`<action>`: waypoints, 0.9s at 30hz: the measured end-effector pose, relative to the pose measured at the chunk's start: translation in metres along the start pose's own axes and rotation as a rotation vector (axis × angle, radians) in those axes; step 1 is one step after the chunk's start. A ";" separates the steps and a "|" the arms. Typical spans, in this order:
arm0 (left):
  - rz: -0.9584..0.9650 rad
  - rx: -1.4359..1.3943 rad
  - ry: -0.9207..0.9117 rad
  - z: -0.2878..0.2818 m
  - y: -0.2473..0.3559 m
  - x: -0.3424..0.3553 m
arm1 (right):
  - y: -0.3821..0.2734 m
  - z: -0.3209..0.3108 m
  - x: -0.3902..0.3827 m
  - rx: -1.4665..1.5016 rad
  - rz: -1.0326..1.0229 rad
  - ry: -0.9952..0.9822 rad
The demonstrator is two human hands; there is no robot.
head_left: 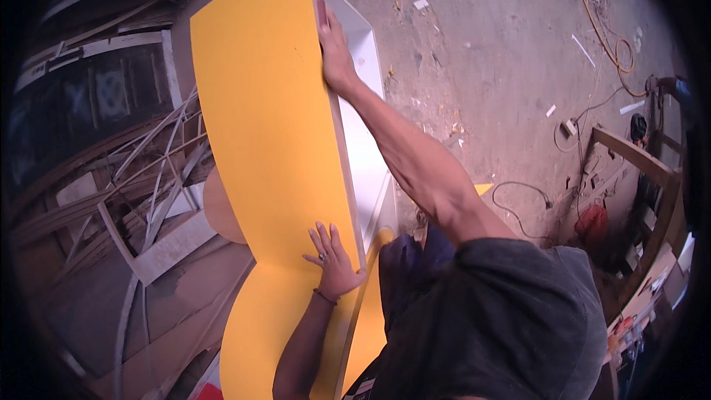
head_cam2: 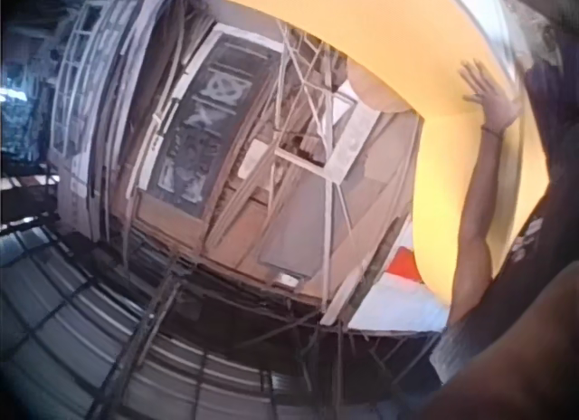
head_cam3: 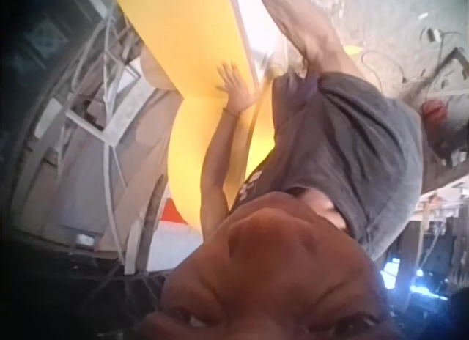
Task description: The person measures and marks a yellow furniture structure using a try square and a pencil, then applies a substance to the edges and wipes the surfaces with a cloth.
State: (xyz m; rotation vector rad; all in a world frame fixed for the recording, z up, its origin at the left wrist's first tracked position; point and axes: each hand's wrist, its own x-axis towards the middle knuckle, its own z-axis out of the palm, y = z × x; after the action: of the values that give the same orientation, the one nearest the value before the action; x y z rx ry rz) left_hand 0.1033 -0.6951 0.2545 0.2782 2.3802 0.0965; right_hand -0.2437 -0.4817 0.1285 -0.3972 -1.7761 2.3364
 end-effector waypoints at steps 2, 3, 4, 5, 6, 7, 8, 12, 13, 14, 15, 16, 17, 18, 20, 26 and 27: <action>-0.014 -0.049 -0.036 0.000 -0.001 -0.001 | -0.018 0.000 -0.014 -0.033 -0.048 0.032; 0.009 -0.069 0.002 0.000 -0.002 0.000 | -0.028 -0.003 -0.049 -0.036 -0.111 0.003; 0.004 -0.078 -0.018 0.000 -0.003 0.000 | -0.037 -0.007 -0.099 -0.067 -0.003 -0.044; 0.023 -0.120 -0.007 0.000 -0.003 0.001 | -0.046 -0.009 -0.148 -0.079 0.182 -0.103; 0.038 -0.162 0.003 0.000 -0.004 0.002 | -0.054 -0.009 -0.191 -0.179 0.305 -0.147; 0.046 -0.155 0.003 0.000 -0.005 0.003 | -0.063 -0.014 -0.232 -0.221 0.249 -0.237; 0.080 -0.162 0.026 0.000 -0.006 0.003 | -0.061 -0.011 -0.244 -0.188 0.168 -0.192; 0.045 -0.183 0.003 0.005 -0.010 0.002 | -0.037 -0.004 -0.167 -0.144 0.175 -0.076; 0.036 -0.186 0.015 0.006 -0.011 0.000 | -0.026 -0.001 -0.121 -0.148 0.053 -0.053; 0.024 -0.162 -0.003 0.008 -0.012 0.000 | -0.015 0.001 -0.073 -0.056 -0.176 -0.006; 0.026 -0.130 -0.016 0.009 -0.013 -0.001 | -0.007 0.005 -0.028 -0.038 -0.245 0.022; 0.008 -0.139 -0.031 0.010 -0.013 -0.001 | 0.001 0.006 0.017 -0.050 -0.154 0.018; 0.020 -0.146 -0.029 0.011 -0.013 -0.001 | 0.004 0.007 0.045 -0.055 -0.230 0.058; 0.041 -0.131 0.010 0.011 -0.012 -0.001 | 0.001 0.006 0.063 -0.060 -0.144 0.045; 0.030 -0.147 -0.013 0.010 -0.011 0.000 | -0.009 0.001 0.049 -0.085 -0.163 0.035; 0.017 -0.118 -0.027 0.005 -0.009 0.002 | -0.065 -0.014 -0.207 -0.152 0.103 -0.151; 0.028 -0.117 -0.026 0.004 -0.010 0.002 | -0.061 -0.012 -0.224 -0.104 0.031 -0.114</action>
State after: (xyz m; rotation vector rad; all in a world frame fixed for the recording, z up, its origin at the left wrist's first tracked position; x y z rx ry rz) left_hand 0.1027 -0.7039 0.2486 0.2553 2.3354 0.2429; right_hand -0.0285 -0.5216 0.2072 -0.3147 -1.9631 2.3369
